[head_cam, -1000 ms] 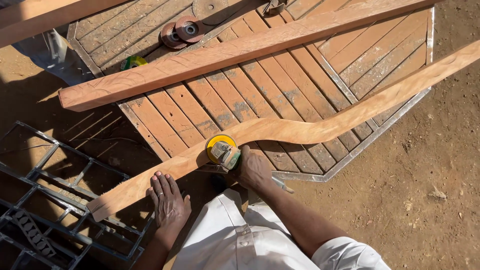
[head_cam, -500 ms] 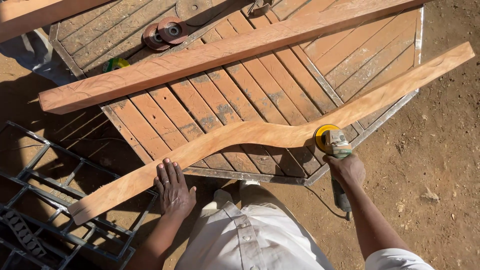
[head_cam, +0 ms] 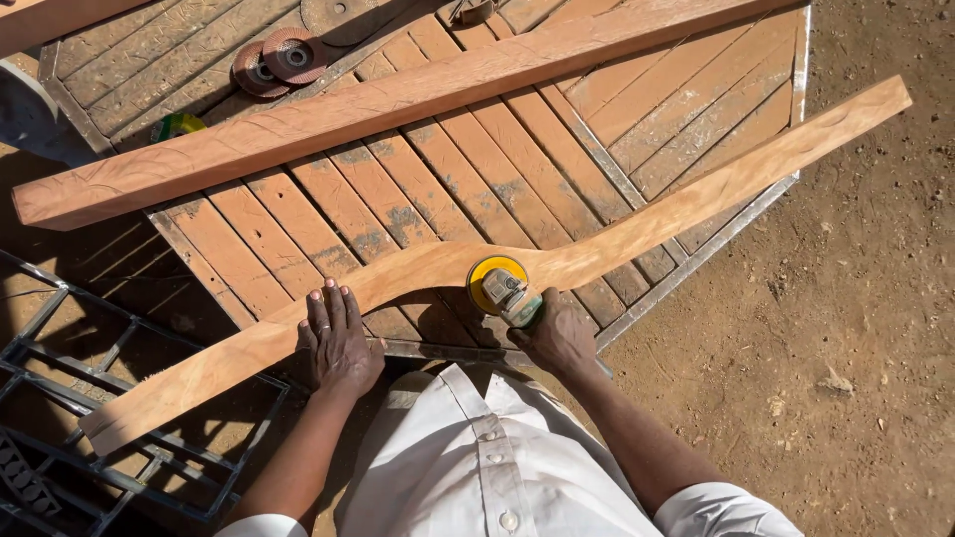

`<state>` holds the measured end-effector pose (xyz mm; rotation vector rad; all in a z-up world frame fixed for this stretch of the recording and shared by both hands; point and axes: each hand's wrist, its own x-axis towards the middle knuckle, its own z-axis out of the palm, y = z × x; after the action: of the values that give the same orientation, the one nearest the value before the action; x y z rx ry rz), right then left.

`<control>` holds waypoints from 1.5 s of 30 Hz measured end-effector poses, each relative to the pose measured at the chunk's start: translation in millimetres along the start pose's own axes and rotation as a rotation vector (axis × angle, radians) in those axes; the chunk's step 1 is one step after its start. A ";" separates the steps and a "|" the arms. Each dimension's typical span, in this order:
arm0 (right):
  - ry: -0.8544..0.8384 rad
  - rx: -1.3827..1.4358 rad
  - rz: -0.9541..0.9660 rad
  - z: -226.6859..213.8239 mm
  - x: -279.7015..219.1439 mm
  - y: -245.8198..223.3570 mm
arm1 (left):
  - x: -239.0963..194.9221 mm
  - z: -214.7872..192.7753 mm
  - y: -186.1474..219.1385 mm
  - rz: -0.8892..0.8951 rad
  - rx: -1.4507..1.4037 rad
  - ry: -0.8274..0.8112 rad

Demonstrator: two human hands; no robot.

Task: Sanding a curved wooden piece using an angle grinder with a sanding disc

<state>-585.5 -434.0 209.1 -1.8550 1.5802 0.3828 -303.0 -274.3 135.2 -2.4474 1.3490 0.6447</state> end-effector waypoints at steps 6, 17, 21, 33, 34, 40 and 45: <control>0.230 0.072 0.358 -74.1 -15.9 85.8 | -9.8 -16.4 10.9 -0.031 0.001 -0.044; 0.150 0.106 0.239 -44.3 -43.7 26.5 | -0.6 -8.4 27.8 0.075 0.077 0.038; 0.017 0.071 0.107 -10.9 -25.4 15.8 | 3.2 -13.0 47.8 0.219 0.079 0.012; 0.201 -0.010 0.387 -91.7 50.5 196.6 | 1.1 -24.4 113.5 0.311 -0.005 -0.005; 0.198 -0.030 0.379 -99.8 61.4 218.7 | 3.6 -13.5 126.5 0.300 -0.024 -0.009; 0.252 -0.069 0.368 -138.7 93.2 267.1 | 11.6 2.4 231.6 0.233 -0.128 0.173; -0.025 -0.062 -0.118 -122.3 61.6 213.2 | 13.0 -9.7 282.9 -0.028 -0.171 0.028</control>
<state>-798.6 -570.6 199.4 -1.9723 1.4489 0.4044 -534.6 -437.5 130.5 -2.6127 1.3171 0.7500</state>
